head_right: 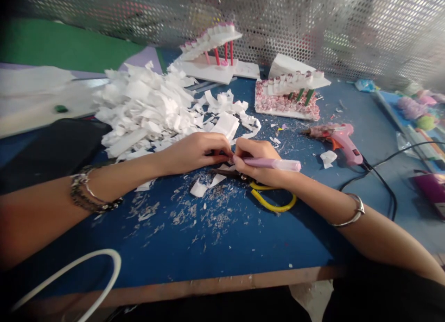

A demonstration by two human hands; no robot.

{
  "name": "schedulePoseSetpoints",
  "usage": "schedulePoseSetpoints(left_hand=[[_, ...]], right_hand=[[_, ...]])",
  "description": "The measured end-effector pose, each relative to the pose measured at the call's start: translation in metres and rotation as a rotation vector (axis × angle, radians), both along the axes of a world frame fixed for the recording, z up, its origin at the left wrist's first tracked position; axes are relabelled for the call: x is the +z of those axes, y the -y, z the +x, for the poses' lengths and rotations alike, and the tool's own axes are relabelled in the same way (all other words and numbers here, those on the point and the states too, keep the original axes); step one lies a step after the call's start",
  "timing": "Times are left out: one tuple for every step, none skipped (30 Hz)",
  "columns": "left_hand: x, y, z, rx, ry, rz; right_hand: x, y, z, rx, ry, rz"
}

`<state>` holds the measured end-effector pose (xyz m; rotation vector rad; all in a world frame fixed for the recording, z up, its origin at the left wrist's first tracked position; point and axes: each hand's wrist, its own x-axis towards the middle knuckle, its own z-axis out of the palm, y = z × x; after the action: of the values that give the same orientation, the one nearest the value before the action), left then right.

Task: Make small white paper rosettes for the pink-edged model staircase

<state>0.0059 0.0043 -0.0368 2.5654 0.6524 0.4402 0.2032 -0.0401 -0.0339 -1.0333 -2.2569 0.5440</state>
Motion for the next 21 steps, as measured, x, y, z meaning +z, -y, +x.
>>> schedulePoseSetpoints(left_hand=[[0.0,0.0,0.0,-0.001,0.0,0.003],[0.0002,0.0001,0.0,-0.001,-0.002,0.005],[0.0004,0.0002,0.0,-0.001,-0.004,0.007],[0.0007,0.0004,0.0001,0.0,-0.004,0.008],[0.0009,0.0006,0.0002,-0.001,-0.004,0.008],[0.0011,0.0007,0.0002,-0.001,-0.004,0.008],[0.0012,0.0009,0.0002,-0.003,-0.004,0.006],[0.0012,0.0009,0.0002,-0.005,-0.003,0.007],[0.0011,0.0009,0.0002,-0.007,-0.003,0.008],[0.001,0.0008,0.0001,-0.007,-0.004,0.009],[0.0007,0.0007,0.0001,-0.008,-0.004,0.01],[0.0005,0.0005,0.0,-0.008,-0.004,0.009],[0.0002,0.0003,0.0,-0.008,-0.003,0.008],[0.0001,0.0002,0.0,-0.009,-0.002,0.008],[0.0,0.0001,0.0001,-0.01,-0.002,0.008],[0.0,0.0001,0.0002,-0.009,-0.003,0.01],[0.0001,0.0002,0.0003,-0.007,-0.007,0.013],[0.0003,0.0004,0.0003,-0.003,-0.014,0.02],[0.0005,0.0006,0.0003,0.004,-0.022,0.028],[0.0008,0.0009,0.0003,0.011,-0.03,0.036],[0.0011,0.0011,0.0003,0.018,-0.037,0.045]], right_hand=[[-0.0002,0.0,0.0001,0.003,0.002,0.001],[-0.0002,0.0001,0.0003,0.007,0.006,0.001],[-0.0002,0.0001,0.0004,0.013,0.014,0.0],[-0.0002,0.0001,0.0006,0.017,0.021,-0.001],[-0.0001,0.0001,0.0007,0.019,0.026,0.001],[0.0,0.0002,0.0007,0.02,0.028,0.004],[0.0,0.0002,0.0007,0.021,0.028,0.01],[0.0,0.0002,0.0006,0.02,0.032,0.018],[0.0,0.0002,0.0005,0.018,0.036,0.026],[-0.0001,0.0001,0.0004,0.012,0.039,0.035],[-0.0002,0.0001,0.0002,0.008,0.043,0.043],[-0.0003,0.0,0.0002,0.006,0.047,0.049],[-0.0003,-0.0001,0.0002,0.005,0.049,0.055],[-0.0004,-0.0001,0.0003,0.004,0.05,0.059],[-0.0004,-0.0001,0.0005,0.003,0.049,0.063],[-0.0004,0.0,0.0007,0.0,0.047,0.062],[-0.0003,0.0001,0.0009,-0.004,0.043,0.058],[-0.0002,0.0003,0.0011,-0.01,0.038,0.052],[0.0,0.0005,0.0011,-0.015,0.032,0.048],[0.0001,0.0007,0.0012,-0.018,0.027,0.047],[0.0003,0.0009,0.0011,-0.018,0.022,0.048]])
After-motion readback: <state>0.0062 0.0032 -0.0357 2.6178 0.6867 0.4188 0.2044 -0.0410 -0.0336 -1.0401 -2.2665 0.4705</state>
